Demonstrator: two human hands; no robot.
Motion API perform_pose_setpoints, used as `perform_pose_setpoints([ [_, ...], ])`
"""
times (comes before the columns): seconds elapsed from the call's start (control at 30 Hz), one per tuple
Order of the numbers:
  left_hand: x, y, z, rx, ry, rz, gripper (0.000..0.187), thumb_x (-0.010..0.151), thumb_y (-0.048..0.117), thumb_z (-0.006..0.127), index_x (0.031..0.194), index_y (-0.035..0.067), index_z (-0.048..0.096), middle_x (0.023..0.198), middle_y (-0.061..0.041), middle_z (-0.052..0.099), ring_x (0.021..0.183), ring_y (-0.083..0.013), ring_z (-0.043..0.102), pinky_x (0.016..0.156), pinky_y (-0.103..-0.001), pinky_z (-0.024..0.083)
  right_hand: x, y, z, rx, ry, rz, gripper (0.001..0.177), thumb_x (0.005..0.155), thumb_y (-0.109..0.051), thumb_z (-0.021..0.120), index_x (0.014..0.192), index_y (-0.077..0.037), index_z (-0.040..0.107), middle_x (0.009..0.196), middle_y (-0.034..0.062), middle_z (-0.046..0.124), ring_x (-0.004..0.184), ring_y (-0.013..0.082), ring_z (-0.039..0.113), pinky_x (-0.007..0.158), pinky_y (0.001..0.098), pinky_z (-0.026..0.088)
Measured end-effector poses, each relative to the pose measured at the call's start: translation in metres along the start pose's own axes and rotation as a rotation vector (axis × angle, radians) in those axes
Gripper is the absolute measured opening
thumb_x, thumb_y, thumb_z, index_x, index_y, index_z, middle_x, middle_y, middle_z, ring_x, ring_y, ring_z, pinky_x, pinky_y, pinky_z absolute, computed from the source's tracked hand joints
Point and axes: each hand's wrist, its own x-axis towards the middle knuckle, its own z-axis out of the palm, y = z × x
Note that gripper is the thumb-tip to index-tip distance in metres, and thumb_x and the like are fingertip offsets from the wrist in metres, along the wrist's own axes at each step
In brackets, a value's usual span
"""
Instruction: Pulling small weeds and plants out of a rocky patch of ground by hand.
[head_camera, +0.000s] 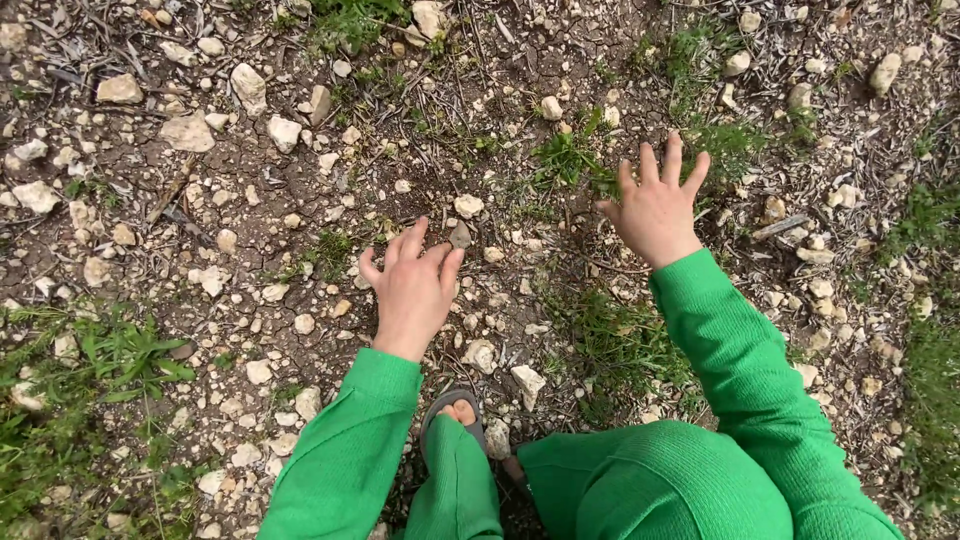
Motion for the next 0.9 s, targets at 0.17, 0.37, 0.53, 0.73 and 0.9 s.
perform_pose_setpoints([
  [0.17, -0.013, -0.019, 0.001, 0.007, 0.059, 0.038, 0.018, 0.098, 0.023, 0.066, 0.108, 0.01, 0.073, 0.133, -0.012, 0.065, 0.131, -0.0303, 0.056, 0.114, -0.066, 0.013, 0.073, -0.081, -0.017, 0.439, 0.321, -0.219, 0.029, 0.1, -0.038, 0.071, 0.108, -0.009, 0.068, 0.119, 0.0096, 0.066, 0.124, 0.028, 0.054, 0.109, 0.0505, 0.038],
  [0.37, -0.043, -0.038, -0.009, -0.028, 0.012, 0.049, 0.024, 0.099, 0.022, 0.064, 0.12, 0.012, 0.069, 0.121, -0.011, 0.071, 0.129, -0.0284, 0.058, 0.115, -0.067, 0.01, 0.152, -0.17, 0.03, 0.331, 0.179, -0.252, 0.054, 0.101, -0.047, 0.062, 0.133, -0.004, 0.054, 0.122, 0.0166, 0.061, 0.119, 0.0334, 0.056, 0.098, 0.0503, 0.045],
  [0.53, -0.059, -0.065, -0.001, -0.046, -0.02, -0.003, 0.025, 0.102, 0.027, 0.059, 0.12, 0.015, 0.07, 0.118, -0.01, 0.074, 0.13, -0.0261, 0.058, 0.117, -0.066, 0.009, 0.18, -0.159, 0.072, 0.117, 0.234, -0.389, 0.024, 0.103, -0.024, 0.051, 0.116, -0.009, 0.062, 0.098, 0.0114, 0.065, 0.098, 0.0302, 0.061, 0.085, 0.0483, 0.04],
  [0.73, -0.068, -0.074, -0.003, -0.055, -0.01, -0.038, 0.025, 0.103, 0.029, 0.057, 0.122, 0.018, 0.069, 0.121, -0.008, 0.073, 0.131, -0.0241, 0.057, 0.117, -0.065, 0.01, 0.158, -0.132, 0.053, 0.243, 0.27, -0.487, 0.017, 0.103, -0.019, 0.043, 0.101, -0.015, 0.06, 0.091, 0.0095, 0.067, 0.093, 0.0278, 0.063, 0.084, 0.0432, 0.04],
  [0.9, -0.066, -0.068, -0.005, -0.045, -0.022, -0.028, 0.026, 0.103, 0.028, 0.056, 0.123, 0.017, 0.069, 0.121, -0.009, 0.073, 0.131, -0.0246, 0.057, 0.118, -0.064, 0.009, 0.125, -0.108, 0.042, 0.372, 0.329, -0.474, 0.012, 0.104, -0.02, 0.053, 0.097, -0.015, 0.062, 0.081, 0.0077, 0.065, 0.086, 0.0297, 0.068, 0.08, 0.0415, 0.045],
])
